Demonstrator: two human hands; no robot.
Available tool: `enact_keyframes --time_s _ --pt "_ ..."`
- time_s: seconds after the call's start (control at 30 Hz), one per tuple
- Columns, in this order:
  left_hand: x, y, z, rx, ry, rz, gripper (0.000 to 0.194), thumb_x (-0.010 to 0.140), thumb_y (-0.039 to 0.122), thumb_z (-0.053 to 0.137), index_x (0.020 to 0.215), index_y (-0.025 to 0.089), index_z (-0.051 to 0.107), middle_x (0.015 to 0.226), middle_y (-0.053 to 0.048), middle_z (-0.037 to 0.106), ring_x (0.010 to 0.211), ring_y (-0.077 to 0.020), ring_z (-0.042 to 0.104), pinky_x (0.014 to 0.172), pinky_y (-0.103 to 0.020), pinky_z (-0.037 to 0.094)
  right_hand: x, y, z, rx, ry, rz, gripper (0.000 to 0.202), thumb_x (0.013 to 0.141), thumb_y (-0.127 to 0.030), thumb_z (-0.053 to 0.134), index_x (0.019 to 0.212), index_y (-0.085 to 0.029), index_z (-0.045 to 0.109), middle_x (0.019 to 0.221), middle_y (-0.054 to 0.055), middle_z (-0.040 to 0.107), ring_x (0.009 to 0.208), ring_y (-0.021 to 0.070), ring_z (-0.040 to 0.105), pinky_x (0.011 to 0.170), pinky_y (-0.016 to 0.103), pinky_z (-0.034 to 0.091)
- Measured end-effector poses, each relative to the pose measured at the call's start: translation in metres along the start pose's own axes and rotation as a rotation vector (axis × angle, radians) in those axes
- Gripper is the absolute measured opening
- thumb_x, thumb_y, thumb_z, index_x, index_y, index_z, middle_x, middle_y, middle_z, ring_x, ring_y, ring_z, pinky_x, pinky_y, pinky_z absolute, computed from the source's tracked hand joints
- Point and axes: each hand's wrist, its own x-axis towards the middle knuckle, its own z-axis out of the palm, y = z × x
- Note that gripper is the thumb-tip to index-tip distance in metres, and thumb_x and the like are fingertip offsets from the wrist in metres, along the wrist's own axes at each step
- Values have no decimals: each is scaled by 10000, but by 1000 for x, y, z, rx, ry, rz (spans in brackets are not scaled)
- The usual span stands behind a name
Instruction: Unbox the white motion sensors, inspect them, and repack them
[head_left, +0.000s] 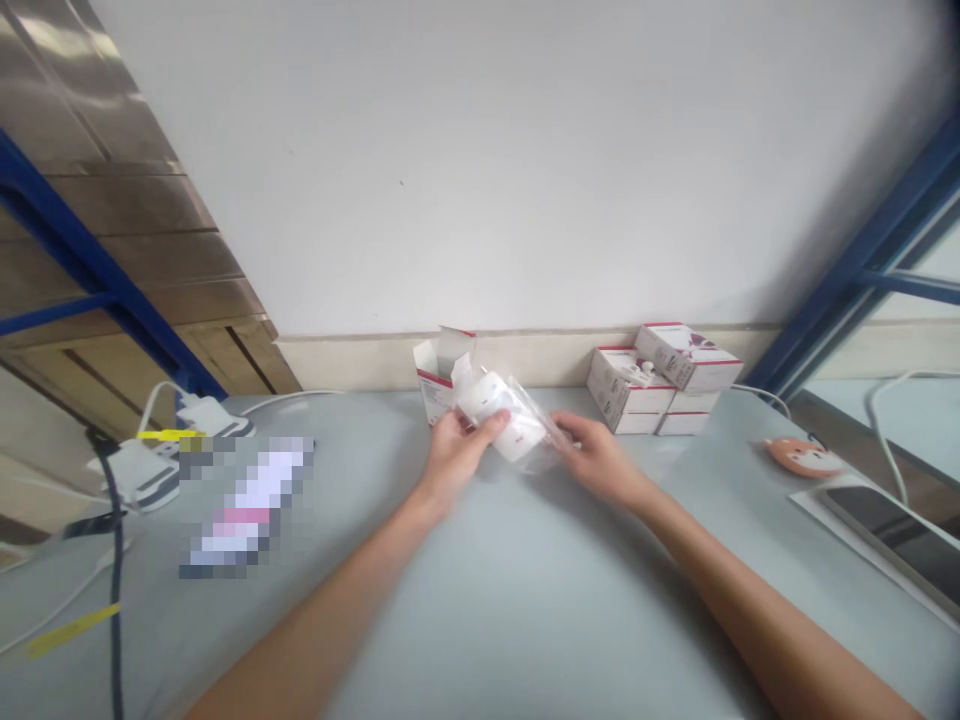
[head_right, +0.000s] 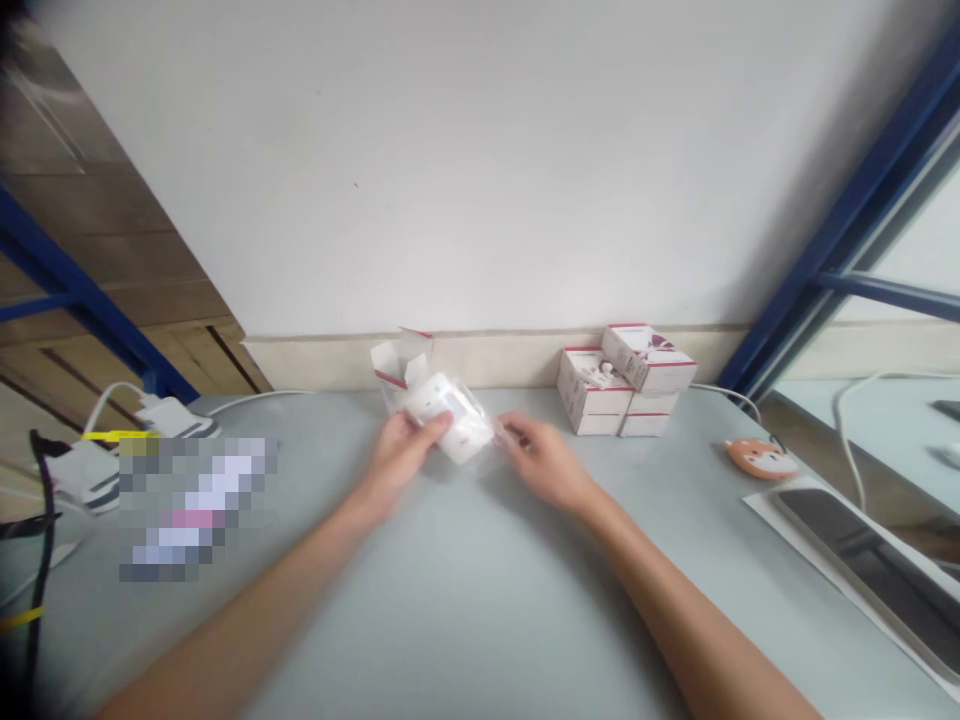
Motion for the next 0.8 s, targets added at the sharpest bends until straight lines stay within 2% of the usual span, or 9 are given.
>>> enact_keyframes --time_s 0.1,0.23,0.4,0.5,0.53,0.6,0.7,0.73,0.8 --pt "-1 6 2 -145 4 19 473 808 445 867 1165 168 728 1199 -108 779 1147 -295 718 967 -380 574 0 -8 -8 161 74 83 366 1012 -560 573 1097 -227 701 951 41 736 875 214 666 820 333 529" --pt "-3 6 3 -231 -22 7 437 842 409 848 1204 201 720 1238 -85 770 1191 -277 706 1022 -385 563 -1 -12 -7 262 -11 99 420 986 -612 605 1136 -230 694 949 44 714 839 195 638 789 327 524" --pt "-2 3 3 -314 2 -10 476 861 365 834 1292 236 676 1370 -81 718 1259 -276 678 1033 -388 563 1 -8 3 211 87 166 435 958 -636 616 870 -215 681 790 26 674 740 181 583 708 315 481" --pt "-3 4 3 -301 38 9 476 851 355 843 1282 227 684 1356 -87 723 1269 -290 673 1024 -393 568 3 -9 3 202 113 199 476 956 -653 596 786 -214 662 759 35 664 732 186 583 688 315 477" --pt "-3 4 3 -282 46 17 474 848 354 846 1276 225 688 1333 -87 733 1262 -295 676 1017 -395 569 3 -9 3 236 125 200 484 954 -672 582 828 -215 675 797 46 680 745 193 604 691 320 493" --pt "-4 4 3 -239 61 44 477 844 360 848 1274 229 688 1294 -84 746 1245 -301 682 1004 -397 571 4 -11 3 394 126 209 567 963 -750 486 1067 -229 685 970 79 720 781 213 666 703 346 545" --pt "-5 3 4 -192 85 82 467 836 364 853 1254 230 694 1256 -81 753 1224 -299 686 992 -390 572 2 -14 6 669 12 239 703 969 -816 367 1450 -316 481 1331 117 659 872 242 744 747 404 616" --pt "-5 3 4 -183 88 86 458 833 363 855 1241 225 697 1241 -81 755 1208 -294 691 983 -383 573 1 -14 8 708 -28 250 693 965 -806 412 1473 -337 450 1367 113 639 895 244 750 764 412 625" --pt "-4 0 4 -175 92 81 453 820 353 868 1219 220 699 1204 -75 762 1155 -274 707 953 -362 578 -1 -13 14 706 -33 253 605 943 -733 582 1373 -309 540 1227 89 678 867 222 732 756 383 618"
